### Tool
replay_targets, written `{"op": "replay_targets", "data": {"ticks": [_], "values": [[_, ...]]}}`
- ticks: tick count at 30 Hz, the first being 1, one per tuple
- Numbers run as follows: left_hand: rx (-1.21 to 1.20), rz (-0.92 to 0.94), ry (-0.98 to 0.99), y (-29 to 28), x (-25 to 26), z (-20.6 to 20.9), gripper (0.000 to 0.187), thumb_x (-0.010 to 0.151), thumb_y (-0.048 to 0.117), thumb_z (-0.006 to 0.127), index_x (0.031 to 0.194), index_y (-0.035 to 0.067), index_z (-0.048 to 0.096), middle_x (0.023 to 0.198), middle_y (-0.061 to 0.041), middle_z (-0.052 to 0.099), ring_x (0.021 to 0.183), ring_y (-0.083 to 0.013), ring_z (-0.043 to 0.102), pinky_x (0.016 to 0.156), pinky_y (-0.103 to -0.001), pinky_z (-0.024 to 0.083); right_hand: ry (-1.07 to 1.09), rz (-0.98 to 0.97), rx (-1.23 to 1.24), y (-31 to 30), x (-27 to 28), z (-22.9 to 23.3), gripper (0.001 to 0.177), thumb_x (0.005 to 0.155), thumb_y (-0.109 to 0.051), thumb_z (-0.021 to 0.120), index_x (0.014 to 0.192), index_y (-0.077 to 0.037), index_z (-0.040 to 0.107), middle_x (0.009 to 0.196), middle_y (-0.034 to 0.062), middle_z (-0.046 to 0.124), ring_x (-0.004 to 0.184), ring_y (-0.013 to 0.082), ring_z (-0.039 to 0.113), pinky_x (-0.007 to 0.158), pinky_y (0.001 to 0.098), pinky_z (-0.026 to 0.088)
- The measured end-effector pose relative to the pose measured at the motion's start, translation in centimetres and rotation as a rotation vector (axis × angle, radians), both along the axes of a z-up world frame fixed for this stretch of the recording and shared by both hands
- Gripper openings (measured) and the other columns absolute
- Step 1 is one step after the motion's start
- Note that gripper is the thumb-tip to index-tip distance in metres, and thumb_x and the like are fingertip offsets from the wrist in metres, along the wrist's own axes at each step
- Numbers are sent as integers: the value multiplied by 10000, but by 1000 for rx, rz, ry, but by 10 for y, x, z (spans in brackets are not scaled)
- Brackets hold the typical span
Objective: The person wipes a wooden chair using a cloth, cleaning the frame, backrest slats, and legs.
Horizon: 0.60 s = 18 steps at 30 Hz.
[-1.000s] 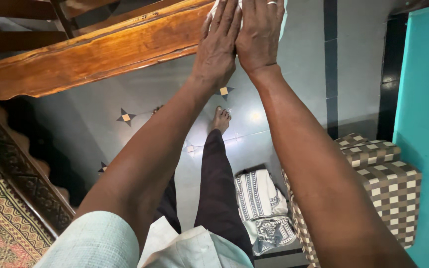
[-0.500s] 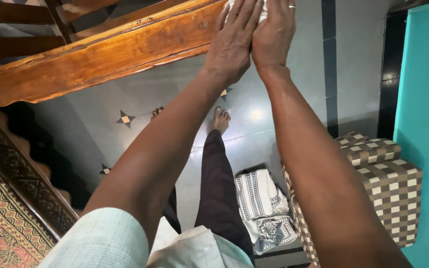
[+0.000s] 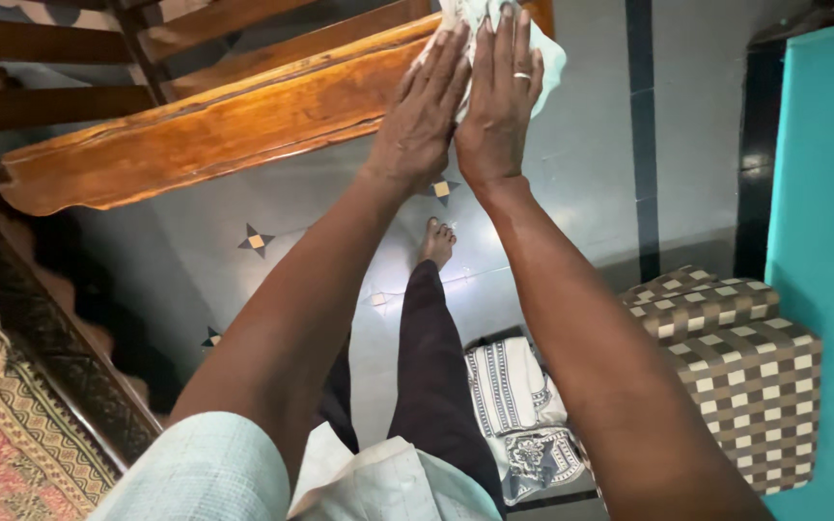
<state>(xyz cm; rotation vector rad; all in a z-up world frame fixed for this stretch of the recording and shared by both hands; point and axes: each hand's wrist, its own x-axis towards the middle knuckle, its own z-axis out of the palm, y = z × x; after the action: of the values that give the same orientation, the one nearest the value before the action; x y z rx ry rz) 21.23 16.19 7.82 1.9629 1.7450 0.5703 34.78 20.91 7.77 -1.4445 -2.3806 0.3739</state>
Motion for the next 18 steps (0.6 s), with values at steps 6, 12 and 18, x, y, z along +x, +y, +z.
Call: {"op": "replay_targets", "data": {"ticks": [6, 12, 18], "values": [[-17, 70, 7, -7, -24, 2, 892, 928, 165, 713, 1637, -5, 200, 1728, -173, 121, 1612, -319, 126, 1293, -464, 190, -60, 39, -1, -4, -4, -7, 588, 1034, 43, 476, 1615, -16, 406, 1721, 184, 274, 1620, 341, 180, 1308, 569, 130], [-7, 47, 21, -8, -44, -4, 894, 966, 289, 739, 1645, 49, 209, 1733, -104, 133, 1609, -267, 135, 1292, -459, 204, -74, 256, -57, 9, 11, 10, 583, 1091, -103, 619, 1600, 61, 385, 1703, 245, 269, 1611, 379, 169, 1289, 553, 145], [-43, 53, 9, -20, -65, -1, 869, 965, 287, 727, 1640, 62, 227, 1726, -92, 150, 1600, -256, 144, 1284, -458, 195, -120, 286, -84, -5, -16, 19, 589, 1017, 11, 518, 1586, 94, 388, 1699, 278, 259, 1610, 403, 167, 1283, 563, 127]]}}
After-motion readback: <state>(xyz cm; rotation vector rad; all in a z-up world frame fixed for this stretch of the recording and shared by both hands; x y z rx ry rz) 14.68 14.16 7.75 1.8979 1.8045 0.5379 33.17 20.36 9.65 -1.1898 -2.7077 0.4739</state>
